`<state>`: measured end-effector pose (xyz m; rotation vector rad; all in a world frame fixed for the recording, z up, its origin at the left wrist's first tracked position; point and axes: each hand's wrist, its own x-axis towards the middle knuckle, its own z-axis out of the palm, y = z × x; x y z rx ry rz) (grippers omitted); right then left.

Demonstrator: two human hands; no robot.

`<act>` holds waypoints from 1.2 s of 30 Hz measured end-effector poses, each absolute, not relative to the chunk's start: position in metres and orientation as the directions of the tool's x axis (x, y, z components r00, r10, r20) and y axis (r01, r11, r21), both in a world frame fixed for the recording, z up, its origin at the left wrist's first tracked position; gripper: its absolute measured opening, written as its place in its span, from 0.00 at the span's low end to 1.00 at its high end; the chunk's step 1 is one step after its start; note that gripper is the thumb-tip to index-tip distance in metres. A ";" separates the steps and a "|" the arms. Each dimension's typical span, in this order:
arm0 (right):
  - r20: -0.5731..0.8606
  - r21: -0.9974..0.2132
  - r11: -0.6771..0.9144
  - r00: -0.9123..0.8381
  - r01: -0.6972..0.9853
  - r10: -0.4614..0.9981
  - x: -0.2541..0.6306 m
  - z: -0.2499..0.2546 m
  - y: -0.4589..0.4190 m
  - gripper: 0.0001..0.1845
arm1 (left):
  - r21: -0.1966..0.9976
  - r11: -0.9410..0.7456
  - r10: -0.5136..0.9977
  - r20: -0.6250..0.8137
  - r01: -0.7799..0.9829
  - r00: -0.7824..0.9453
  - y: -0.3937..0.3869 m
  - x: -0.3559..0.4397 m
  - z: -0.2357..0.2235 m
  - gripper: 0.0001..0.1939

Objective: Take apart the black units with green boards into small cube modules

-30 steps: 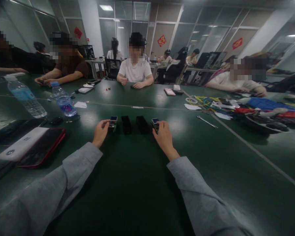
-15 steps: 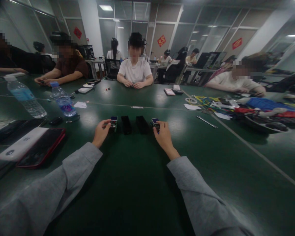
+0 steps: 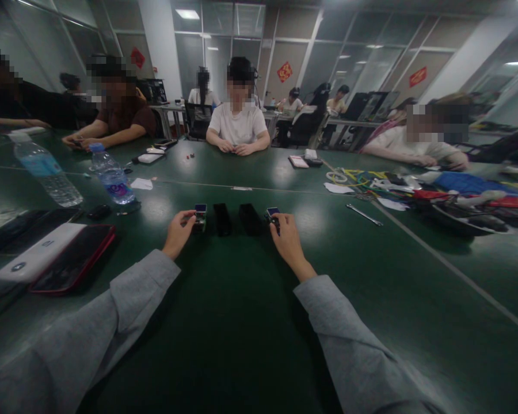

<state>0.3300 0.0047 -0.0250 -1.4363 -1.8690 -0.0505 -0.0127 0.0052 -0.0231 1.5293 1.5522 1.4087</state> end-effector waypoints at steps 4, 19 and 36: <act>0.568 -0.401 0.353 -0.073 0.845 0.820 0.330 -0.025 0.005 0.18 | 0.899 -0.202 0.934 0.297 0.389 -0.201 0.004 -0.012 -0.021 0.13; 0.595 -0.389 0.373 -0.079 0.842 0.800 0.330 -0.026 0.007 0.17 | 0.826 -0.238 0.930 0.345 0.510 -0.125 -0.002 -0.009 -0.013 0.28; 0.620 -0.356 0.393 -0.100 0.848 0.778 0.330 -0.026 0.007 0.16 | 0.210 -0.454 0.756 0.605 0.866 0.250 -0.021 0.006 -0.002 0.33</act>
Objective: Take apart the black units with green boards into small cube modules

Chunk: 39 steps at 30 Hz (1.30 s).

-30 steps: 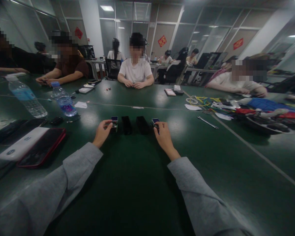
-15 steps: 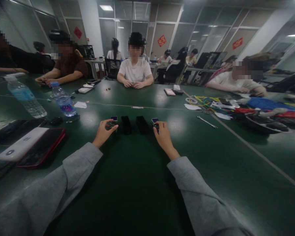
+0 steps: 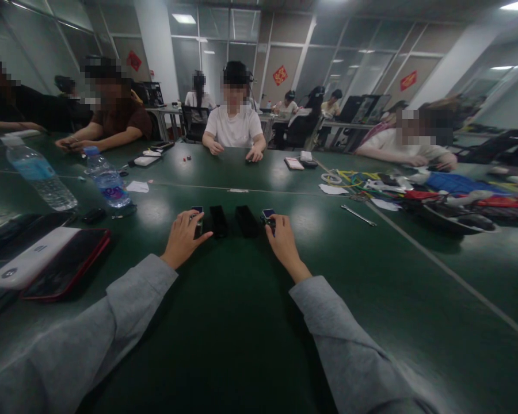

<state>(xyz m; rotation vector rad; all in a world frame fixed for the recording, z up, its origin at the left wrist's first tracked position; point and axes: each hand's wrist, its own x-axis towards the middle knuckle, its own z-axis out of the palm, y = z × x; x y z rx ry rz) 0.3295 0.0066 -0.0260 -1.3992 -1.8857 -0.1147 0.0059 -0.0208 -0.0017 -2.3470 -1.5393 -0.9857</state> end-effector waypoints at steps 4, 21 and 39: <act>0.667 -0.319 0.400 -0.096 0.860 0.739 0.331 -0.027 0.008 0.18 | 0.204 -0.485 0.742 0.611 0.851 0.276 -0.016 0.003 -0.006 0.30; 0.679 -0.155 0.397 -0.194 0.905 0.708 0.327 -0.019 0.004 0.16 | 0.154 -0.447 0.735 0.625 0.881 0.264 -0.013 -0.001 -0.007 0.27; 0.639 -0.212 0.429 -0.208 0.878 0.741 0.329 -0.024 0.008 0.16 | 0.170 -0.466 0.736 0.619 0.868 0.274 -0.012 -0.004 -0.009 0.27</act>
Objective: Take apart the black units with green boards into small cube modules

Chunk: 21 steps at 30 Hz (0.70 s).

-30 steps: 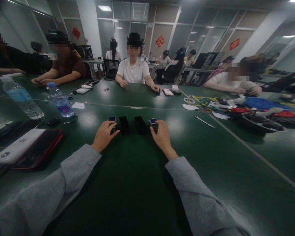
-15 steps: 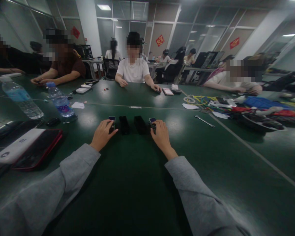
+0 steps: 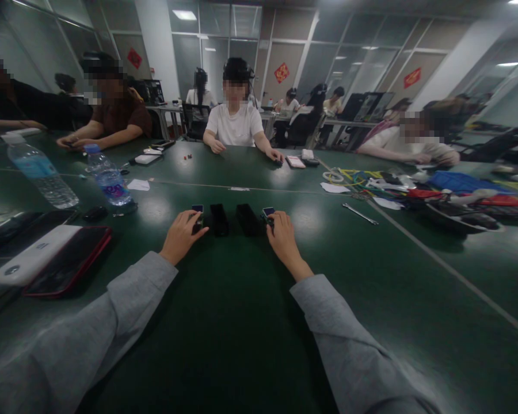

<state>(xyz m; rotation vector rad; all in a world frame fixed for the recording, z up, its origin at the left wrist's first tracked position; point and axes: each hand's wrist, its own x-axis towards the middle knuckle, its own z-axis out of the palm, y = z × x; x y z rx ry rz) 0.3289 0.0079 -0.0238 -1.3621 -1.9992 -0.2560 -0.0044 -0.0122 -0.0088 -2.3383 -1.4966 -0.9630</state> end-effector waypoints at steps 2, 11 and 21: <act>0.642 -0.210 0.430 -0.208 0.878 0.738 0.328 -0.023 0.007 0.16 | 0.171 -0.462 0.740 0.615 0.870 0.272 -0.012 -0.004 -0.009 0.27; 0.627 -0.213 0.414 -0.201 0.885 0.753 0.327 -0.023 0.007 0.14 | 0.190 -0.459 0.749 0.607 0.868 0.264 -0.011 -0.005 -0.008 0.27; 0.724 -0.230 0.397 -0.116 0.889 0.680 0.309 -0.006 -0.012 0.18 | 0.239 -0.430 0.737 0.650 0.871 0.186 -0.019 0.000 0.002 0.23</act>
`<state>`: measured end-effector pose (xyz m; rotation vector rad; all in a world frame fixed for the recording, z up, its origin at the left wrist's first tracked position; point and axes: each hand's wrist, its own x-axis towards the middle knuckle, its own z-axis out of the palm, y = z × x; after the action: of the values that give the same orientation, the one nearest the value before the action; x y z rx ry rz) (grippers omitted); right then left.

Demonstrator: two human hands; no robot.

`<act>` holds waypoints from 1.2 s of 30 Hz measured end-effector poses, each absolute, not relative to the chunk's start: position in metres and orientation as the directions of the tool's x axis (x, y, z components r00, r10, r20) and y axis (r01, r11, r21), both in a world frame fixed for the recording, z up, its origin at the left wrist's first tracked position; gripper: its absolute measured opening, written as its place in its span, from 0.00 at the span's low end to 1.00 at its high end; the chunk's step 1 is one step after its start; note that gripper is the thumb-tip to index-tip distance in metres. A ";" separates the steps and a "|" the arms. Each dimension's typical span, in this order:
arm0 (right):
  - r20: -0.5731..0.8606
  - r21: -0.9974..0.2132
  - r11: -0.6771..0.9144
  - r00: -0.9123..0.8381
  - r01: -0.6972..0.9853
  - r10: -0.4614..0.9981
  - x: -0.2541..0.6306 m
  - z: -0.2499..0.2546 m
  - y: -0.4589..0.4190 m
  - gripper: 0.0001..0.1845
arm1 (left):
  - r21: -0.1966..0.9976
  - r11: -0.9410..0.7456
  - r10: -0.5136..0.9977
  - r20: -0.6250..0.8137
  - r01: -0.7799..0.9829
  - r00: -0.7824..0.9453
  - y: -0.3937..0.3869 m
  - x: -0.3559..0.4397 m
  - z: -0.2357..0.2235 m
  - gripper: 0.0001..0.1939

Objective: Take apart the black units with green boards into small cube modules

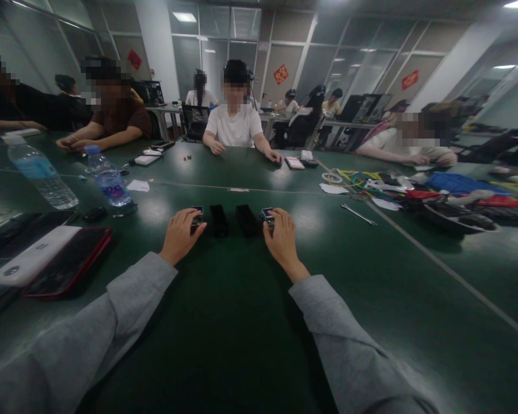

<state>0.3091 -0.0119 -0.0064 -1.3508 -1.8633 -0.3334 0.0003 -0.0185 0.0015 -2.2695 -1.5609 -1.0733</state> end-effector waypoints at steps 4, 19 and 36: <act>0.671 -0.205 0.511 -0.260 0.835 0.695 0.291 -0.003 -0.021 0.20 | 0.289 -0.431 0.732 0.666 0.855 0.144 -0.019 0.000 0.003 0.19; 0.548 -0.160 0.617 -0.450 0.771 0.705 0.285 -0.012 -0.017 0.18 | 0.096 -0.634 0.672 0.561 0.768 0.484 -0.025 0.005 0.004 0.22; 0.559 -0.167 0.612 -0.437 0.773 0.704 0.285 -0.010 -0.018 0.20 | 0.087 -0.606 0.698 0.535 0.791 0.476 -0.025 0.005 0.004 0.18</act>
<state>0.2848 -0.0182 -0.0097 -1.1580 -2.2439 -0.1512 0.0048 -0.0249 0.0036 -2.5476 -1.2980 -0.8014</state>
